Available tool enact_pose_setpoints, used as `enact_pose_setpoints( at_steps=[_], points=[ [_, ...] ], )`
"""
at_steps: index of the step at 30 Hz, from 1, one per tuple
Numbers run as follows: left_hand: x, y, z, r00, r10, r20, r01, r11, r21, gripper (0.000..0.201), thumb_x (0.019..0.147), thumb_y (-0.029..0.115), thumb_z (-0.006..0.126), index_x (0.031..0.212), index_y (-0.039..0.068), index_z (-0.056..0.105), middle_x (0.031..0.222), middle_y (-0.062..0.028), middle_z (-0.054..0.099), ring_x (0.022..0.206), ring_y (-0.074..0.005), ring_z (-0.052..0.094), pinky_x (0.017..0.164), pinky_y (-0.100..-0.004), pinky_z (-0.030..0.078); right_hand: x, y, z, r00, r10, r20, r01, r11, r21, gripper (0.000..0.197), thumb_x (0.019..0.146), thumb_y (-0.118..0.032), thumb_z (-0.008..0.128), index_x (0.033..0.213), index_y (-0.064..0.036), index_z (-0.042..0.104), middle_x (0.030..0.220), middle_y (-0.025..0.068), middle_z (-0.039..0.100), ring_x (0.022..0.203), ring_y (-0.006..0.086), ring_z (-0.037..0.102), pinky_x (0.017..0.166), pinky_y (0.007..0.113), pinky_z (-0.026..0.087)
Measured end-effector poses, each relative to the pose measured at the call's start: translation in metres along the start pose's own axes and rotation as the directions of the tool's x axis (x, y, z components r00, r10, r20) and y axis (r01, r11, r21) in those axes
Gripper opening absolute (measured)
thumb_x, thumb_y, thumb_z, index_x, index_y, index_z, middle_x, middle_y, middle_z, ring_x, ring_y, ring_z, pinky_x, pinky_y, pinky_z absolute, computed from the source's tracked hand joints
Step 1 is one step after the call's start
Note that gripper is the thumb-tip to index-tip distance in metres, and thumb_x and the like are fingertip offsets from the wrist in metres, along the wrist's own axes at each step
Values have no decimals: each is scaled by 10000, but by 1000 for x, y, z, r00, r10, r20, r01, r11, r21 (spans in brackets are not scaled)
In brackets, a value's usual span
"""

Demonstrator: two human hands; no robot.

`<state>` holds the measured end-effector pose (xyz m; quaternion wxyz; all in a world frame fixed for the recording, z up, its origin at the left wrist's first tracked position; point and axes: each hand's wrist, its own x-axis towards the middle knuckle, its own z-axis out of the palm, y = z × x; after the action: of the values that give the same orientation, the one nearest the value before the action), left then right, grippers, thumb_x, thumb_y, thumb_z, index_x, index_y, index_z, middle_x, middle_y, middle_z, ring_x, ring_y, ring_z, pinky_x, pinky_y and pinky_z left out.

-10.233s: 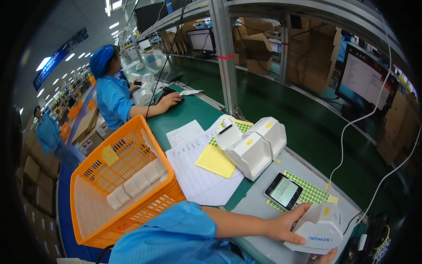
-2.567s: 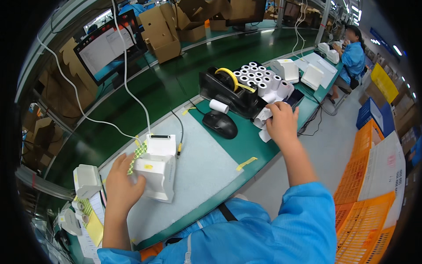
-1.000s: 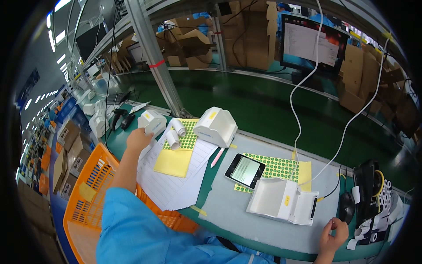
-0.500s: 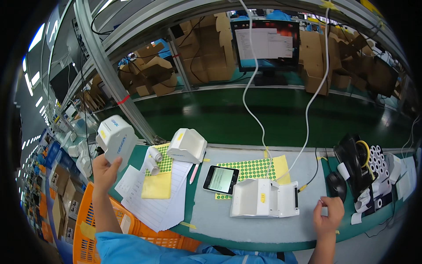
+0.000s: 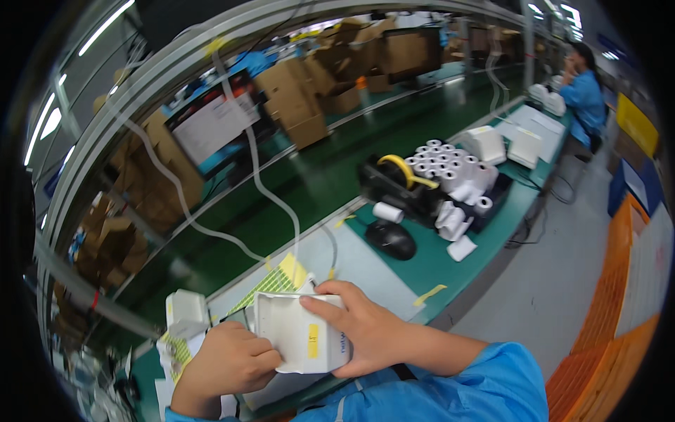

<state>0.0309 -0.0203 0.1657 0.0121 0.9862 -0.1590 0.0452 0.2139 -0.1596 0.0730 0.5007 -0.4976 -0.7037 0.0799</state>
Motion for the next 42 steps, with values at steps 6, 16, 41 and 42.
enact_pose_setpoints(
  at_steps=[6,16,41,42],
  points=[
    [9,4,-1,959,-202,-198,235,959,160,422,486,183,777,841,94,566,664,-21,553,530,-182,552,453,-293,374,-16,8,-25,909,-221,-352,122,951,-284,822,440,-268,811,1199,-108,540,1121,206,414,970,355,485,781,374,445],
    [-36,26,33,885,-285,368,465,532,-707,266,727,184,580,929,11,594,676,-116,527,608,-257,517,582,-345,418,-50,98,-248,480,-300,-824,-638,526,-563,927,474,-231,739,1297,-68,346,1073,185,439,1003,332,457,873,396,403],
    [-45,29,134,825,-234,514,542,74,-837,303,732,40,577,1033,41,540,670,-14,437,620,-111,400,560,-244,355,-174,81,-358,-872,-87,-482,-450,528,720,965,486,-417,735,1298,-64,352,1248,237,377,1119,393,431,909,466,402],
    [-35,33,118,788,-302,537,587,101,-804,300,732,-18,507,1016,53,571,667,9,446,598,-88,390,524,-225,330,-175,82,-358,-874,-94,-477,-451,520,725,967,488,-419,734,1302,-67,348,1247,237,377,1118,392,431,909,467,401]
  ],
)
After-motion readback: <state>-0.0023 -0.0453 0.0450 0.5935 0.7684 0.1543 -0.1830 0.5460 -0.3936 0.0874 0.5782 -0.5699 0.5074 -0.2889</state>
